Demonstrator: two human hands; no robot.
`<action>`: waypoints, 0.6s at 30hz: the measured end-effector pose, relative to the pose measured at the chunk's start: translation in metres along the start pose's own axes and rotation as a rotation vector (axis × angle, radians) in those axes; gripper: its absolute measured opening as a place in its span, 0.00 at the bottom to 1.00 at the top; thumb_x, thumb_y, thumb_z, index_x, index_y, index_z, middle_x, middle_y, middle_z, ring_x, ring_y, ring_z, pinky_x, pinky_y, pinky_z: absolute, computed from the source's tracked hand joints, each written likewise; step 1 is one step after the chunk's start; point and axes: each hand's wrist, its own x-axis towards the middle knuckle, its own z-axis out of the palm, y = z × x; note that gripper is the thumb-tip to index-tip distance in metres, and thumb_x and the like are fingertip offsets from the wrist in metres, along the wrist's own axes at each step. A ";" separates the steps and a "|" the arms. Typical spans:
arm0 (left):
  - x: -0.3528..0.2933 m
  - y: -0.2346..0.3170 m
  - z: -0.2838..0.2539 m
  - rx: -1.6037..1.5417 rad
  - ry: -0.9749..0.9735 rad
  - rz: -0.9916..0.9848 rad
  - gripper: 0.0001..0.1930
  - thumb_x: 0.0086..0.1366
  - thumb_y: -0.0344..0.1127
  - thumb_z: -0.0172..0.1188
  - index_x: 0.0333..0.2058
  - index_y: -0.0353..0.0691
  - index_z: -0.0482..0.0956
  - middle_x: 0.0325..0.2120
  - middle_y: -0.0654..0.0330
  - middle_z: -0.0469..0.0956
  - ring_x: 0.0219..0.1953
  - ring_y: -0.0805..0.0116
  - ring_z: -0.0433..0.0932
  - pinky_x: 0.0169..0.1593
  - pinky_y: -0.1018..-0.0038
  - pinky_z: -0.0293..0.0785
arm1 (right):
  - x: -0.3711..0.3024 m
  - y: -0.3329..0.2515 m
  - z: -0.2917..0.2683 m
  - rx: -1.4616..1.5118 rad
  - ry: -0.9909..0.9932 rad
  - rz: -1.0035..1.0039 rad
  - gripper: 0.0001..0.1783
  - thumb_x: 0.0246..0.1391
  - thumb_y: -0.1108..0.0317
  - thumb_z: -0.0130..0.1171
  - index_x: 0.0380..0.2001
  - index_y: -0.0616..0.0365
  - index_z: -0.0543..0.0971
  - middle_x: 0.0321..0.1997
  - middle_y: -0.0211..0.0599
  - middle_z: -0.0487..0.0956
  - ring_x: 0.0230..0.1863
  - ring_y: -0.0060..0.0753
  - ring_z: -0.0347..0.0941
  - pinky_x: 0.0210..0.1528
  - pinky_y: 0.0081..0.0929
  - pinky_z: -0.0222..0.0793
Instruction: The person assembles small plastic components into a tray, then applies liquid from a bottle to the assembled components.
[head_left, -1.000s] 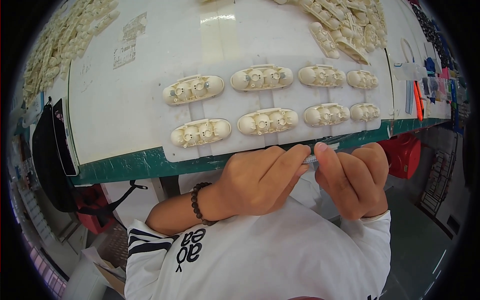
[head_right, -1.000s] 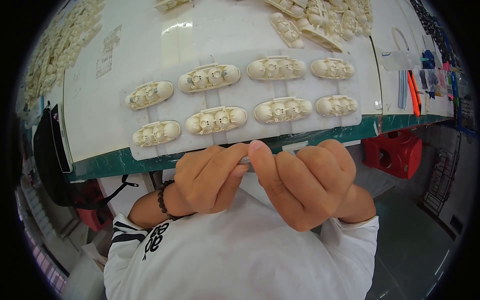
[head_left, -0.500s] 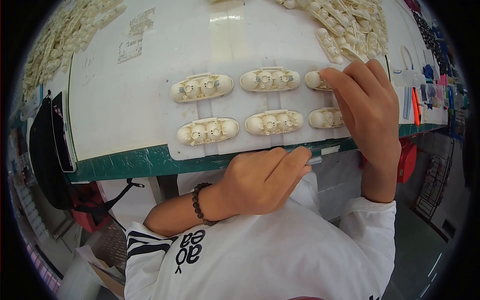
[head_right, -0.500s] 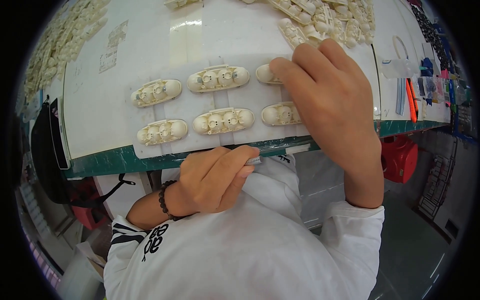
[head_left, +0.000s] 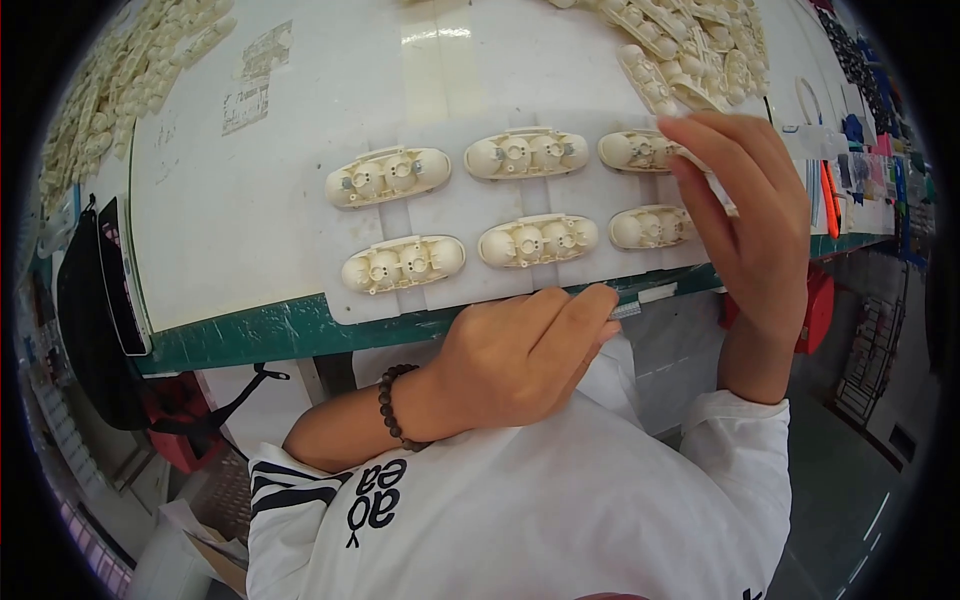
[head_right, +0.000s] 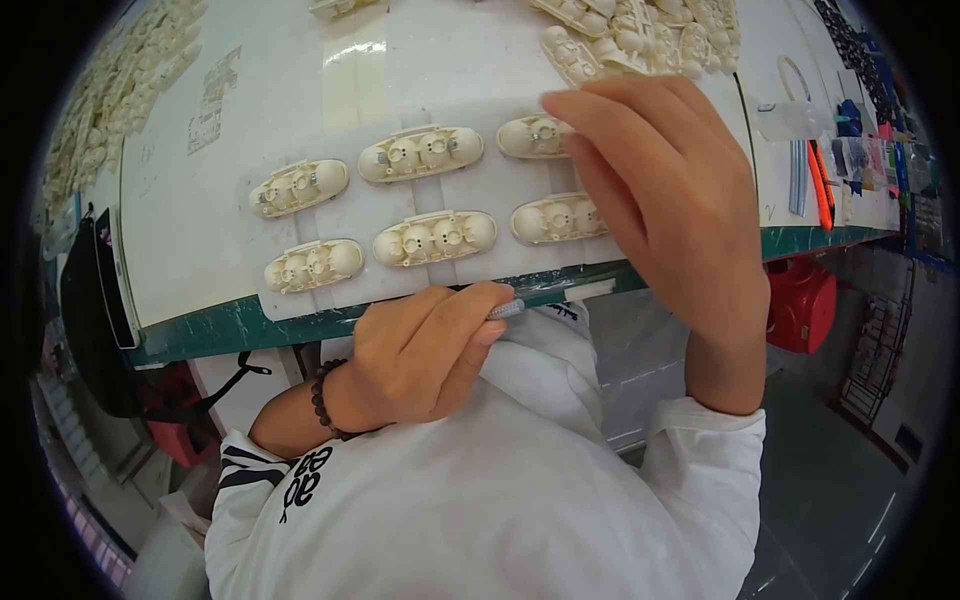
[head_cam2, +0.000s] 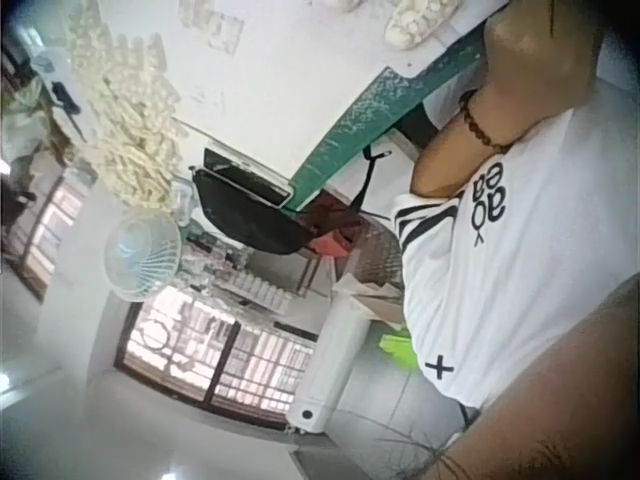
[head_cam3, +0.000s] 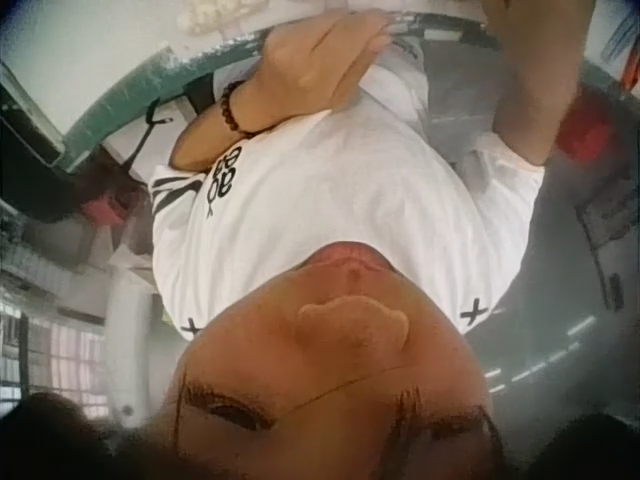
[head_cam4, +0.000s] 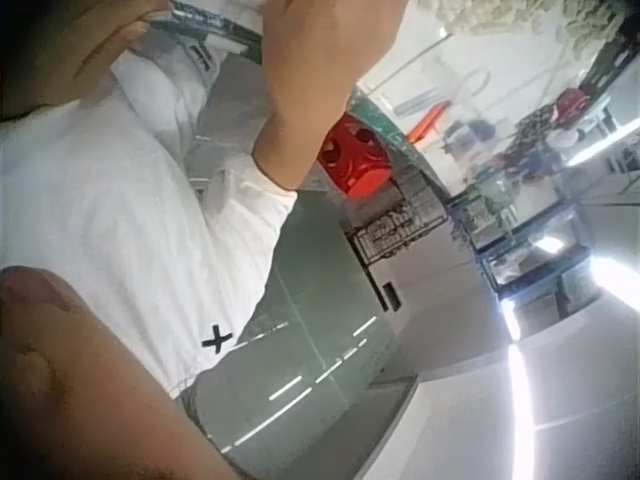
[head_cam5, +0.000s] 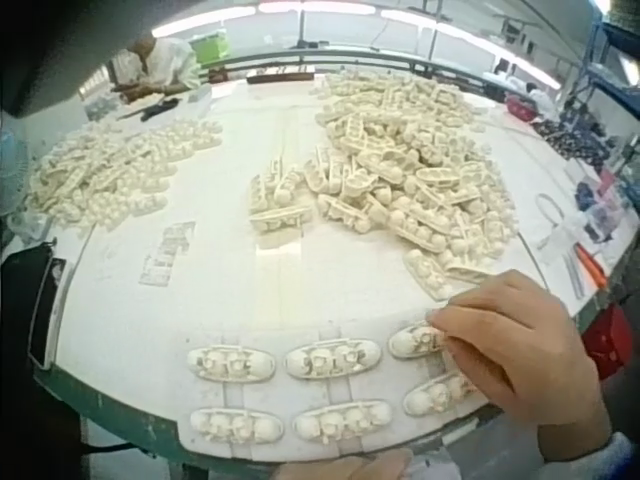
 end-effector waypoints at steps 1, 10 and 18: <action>0.000 0.000 0.001 -0.006 0.021 0.002 0.09 0.57 0.25 0.60 0.36 0.28 0.78 0.22 0.57 0.76 0.15 0.70 0.70 0.17 0.74 0.64 | 0.002 0.004 0.001 0.042 -0.040 -0.031 0.15 0.46 0.82 0.61 0.40 0.62 0.80 0.35 0.42 0.78 0.36 0.41 0.74 0.36 0.29 0.69; 0.001 0.001 -0.002 0.007 -0.019 -0.034 0.09 0.56 0.25 0.61 0.37 0.28 0.78 0.20 0.58 0.74 0.15 0.69 0.69 0.16 0.75 0.63 | 0.027 0.009 -0.009 0.047 -0.330 -0.067 0.17 0.49 0.76 0.61 0.45 0.59 0.77 0.29 0.39 0.80 0.30 0.38 0.78 0.34 0.30 0.73; 0.001 -0.003 0.001 0.004 0.022 0.012 0.12 0.55 0.27 0.63 0.37 0.28 0.76 0.19 0.60 0.71 0.14 0.71 0.68 0.16 0.75 0.64 | 0.038 0.005 -0.014 -0.062 -0.434 -0.133 0.15 0.50 0.73 0.62 0.43 0.58 0.76 0.27 0.39 0.79 0.28 0.40 0.77 0.28 0.30 0.70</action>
